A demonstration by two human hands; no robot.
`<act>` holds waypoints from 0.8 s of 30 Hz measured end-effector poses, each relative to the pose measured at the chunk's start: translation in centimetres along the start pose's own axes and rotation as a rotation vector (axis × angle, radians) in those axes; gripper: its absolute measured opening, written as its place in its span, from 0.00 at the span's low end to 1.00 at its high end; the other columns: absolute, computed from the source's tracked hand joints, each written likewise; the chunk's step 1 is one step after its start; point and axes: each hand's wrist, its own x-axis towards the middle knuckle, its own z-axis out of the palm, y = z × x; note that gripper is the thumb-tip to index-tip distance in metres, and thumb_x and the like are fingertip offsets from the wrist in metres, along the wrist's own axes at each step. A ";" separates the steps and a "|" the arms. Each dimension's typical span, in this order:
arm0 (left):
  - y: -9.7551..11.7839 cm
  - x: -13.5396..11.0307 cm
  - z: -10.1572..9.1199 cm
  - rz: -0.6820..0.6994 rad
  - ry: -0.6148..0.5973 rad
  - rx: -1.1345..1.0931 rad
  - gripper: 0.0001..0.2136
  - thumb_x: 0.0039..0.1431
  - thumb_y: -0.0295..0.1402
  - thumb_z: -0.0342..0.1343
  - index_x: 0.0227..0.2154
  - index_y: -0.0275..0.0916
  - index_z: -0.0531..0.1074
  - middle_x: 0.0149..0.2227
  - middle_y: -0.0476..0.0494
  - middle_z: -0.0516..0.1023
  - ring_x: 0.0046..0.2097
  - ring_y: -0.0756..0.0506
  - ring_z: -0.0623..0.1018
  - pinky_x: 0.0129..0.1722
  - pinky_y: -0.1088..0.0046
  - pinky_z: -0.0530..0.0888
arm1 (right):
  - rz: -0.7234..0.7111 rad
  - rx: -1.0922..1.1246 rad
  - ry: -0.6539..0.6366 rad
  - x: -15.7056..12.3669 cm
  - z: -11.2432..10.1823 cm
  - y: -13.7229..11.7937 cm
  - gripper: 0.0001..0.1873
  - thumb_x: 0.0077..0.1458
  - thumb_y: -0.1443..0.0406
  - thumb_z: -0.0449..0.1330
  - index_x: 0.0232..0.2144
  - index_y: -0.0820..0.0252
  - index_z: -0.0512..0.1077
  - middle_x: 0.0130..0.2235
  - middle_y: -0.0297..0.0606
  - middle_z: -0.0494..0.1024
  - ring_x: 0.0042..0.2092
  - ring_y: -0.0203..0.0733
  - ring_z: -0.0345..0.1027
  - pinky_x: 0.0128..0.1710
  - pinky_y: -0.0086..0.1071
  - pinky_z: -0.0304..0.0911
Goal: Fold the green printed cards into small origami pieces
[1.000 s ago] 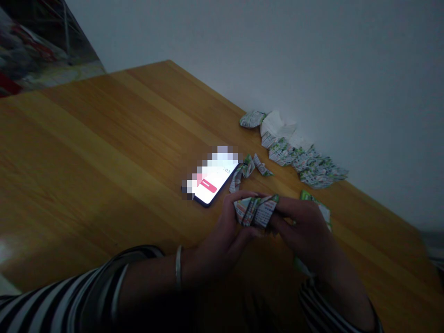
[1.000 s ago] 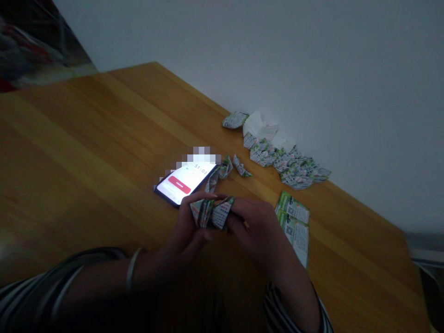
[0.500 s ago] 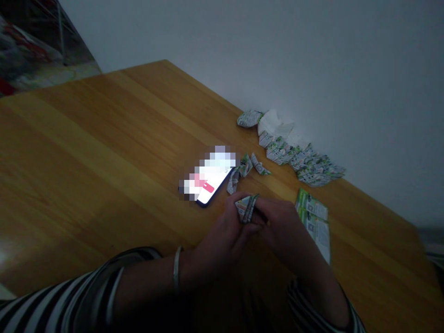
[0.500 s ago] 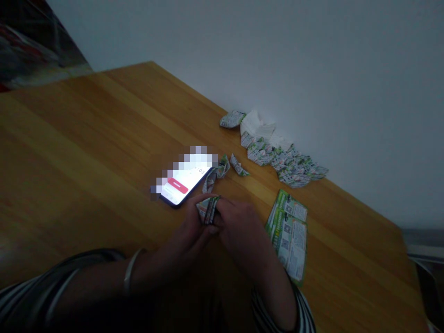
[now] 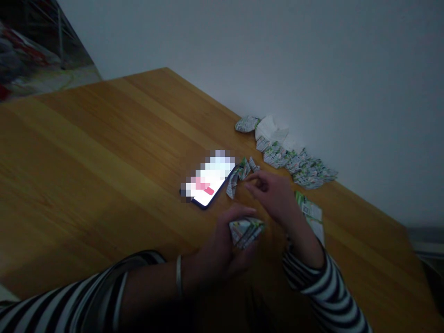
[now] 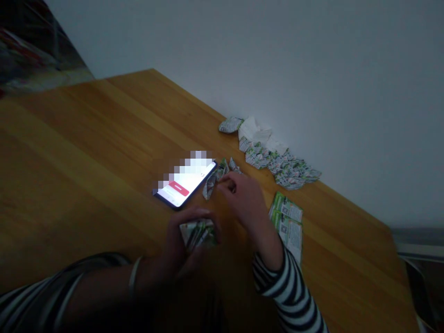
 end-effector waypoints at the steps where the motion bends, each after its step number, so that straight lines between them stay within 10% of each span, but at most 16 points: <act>1: 0.1 0.0 0.0 0.086 -0.040 -0.009 0.25 0.61 0.31 0.54 0.58 0.47 0.52 0.45 0.41 0.67 0.41 0.45 0.73 0.37 0.67 0.74 | 0.009 -0.074 -0.031 0.5 0.9 -0.1 0.07 0.54 0.64 0.62 0.36 0.59 0.78 0.26 0.35 0.78 0.29 0.40 0.71 0.31 0.32 0.61; 15: 0.9 0.5 0.0 0.122 -0.061 0.030 0.23 0.62 0.30 0.52 0.57 0.48 0.52 0.47 0.40 0.68 0.44 0.44 0.73 0.42 0.65 0.74 | 0.151 -0.093 -0.102 2.9 5.3 -0.7 0.08 0.52 0.63 0.62 0.26 0.60 0.77 0.30 0.40 0.81 0.34 0.43 0.74 0.32 0.32 0.62; 24: 1.7 1.7 0.4 -0.178 0.296 -0.044 0.14 0.69 0.34 0.46 0.54 0.42 0.55 0.45 0.42 0.70 0.44 0.47 0.73 0.45 0.67 0.73 | 0.113 0.275 0.082 -1.7 -1.0 0.5 0.03 0.50 0.70 0.60 0.28 0.63 0.76 0.27 0.37 0.80 0.29 0.39 0.75 0.27 0.28 0.66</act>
